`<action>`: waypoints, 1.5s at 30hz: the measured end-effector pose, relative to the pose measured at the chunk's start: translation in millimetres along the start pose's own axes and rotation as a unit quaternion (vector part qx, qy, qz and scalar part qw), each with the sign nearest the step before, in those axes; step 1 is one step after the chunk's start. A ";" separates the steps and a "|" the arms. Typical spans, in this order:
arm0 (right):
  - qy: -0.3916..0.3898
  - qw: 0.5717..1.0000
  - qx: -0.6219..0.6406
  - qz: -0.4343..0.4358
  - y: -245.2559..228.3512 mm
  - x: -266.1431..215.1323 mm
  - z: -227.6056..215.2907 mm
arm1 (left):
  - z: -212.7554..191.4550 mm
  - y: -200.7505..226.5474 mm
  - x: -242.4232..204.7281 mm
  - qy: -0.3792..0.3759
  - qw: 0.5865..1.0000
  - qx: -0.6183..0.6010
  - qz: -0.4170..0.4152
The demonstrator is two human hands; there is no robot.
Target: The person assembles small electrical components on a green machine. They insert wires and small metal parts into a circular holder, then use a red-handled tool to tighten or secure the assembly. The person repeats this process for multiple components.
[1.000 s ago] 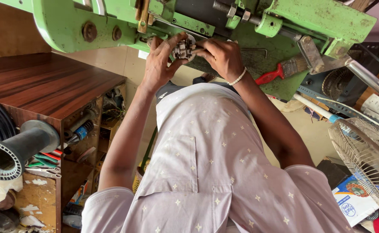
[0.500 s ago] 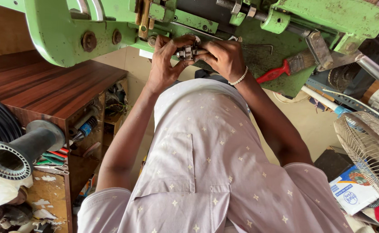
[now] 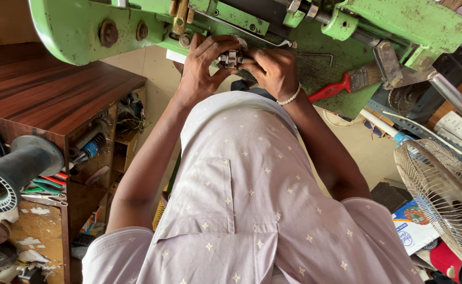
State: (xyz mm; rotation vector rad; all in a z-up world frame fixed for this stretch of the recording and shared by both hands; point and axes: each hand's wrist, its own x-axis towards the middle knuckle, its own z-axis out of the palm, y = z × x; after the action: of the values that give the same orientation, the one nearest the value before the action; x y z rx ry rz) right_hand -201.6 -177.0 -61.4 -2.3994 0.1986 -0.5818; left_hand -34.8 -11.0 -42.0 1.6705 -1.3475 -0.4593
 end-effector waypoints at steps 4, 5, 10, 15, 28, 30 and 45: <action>-0.016 0.999 -0.020 0.022 -2.7 -0.5 -1.0 | -0.8 -1.6 0.5 -0.003 1.000 0.023 0.018; -0.027 0.999 -0.034 0.030 -4.4 -3.3 -4.7 | 0.7 -0.6 -0.9 -0.005 0.999 0.026 0.021; 0.104 0.987 -0.042 0.115 -14.8 -29.0 -54.5 | -2.6 3.8 4.3 0.001 1.000 0.007 0.026; 0.071 0.948 -0.129 0.283 2.3 -59.0 -90.0 | 2.0 0.2 -2.2 0.010 0.999 -0.008 0.031; 0.047 0.943 -0.229 0.236 15.6 -70.0 -80.4 | 5.0 -6.2 -1.4 0.019 0.999 -0.020 0.038; 0.045 0.945 -0.240 0.218 17.8 -68.3 -82.6 | 4.9 -5.6 -2.0 0.023 0.999 -0.022 0.042; 0.035 0.986 0.063 0.150 -19.3 -65.4 -33.2 | 3.9 -11.9 -4.1 0.019 0.998 -0.031 0.051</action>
State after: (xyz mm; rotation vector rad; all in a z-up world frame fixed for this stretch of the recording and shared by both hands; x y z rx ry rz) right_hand -275.1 -162.2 -49.8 -2.1739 0.5283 -0.5206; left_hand -32.3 -9.0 -54.9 1.5446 -1.3698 -0.4032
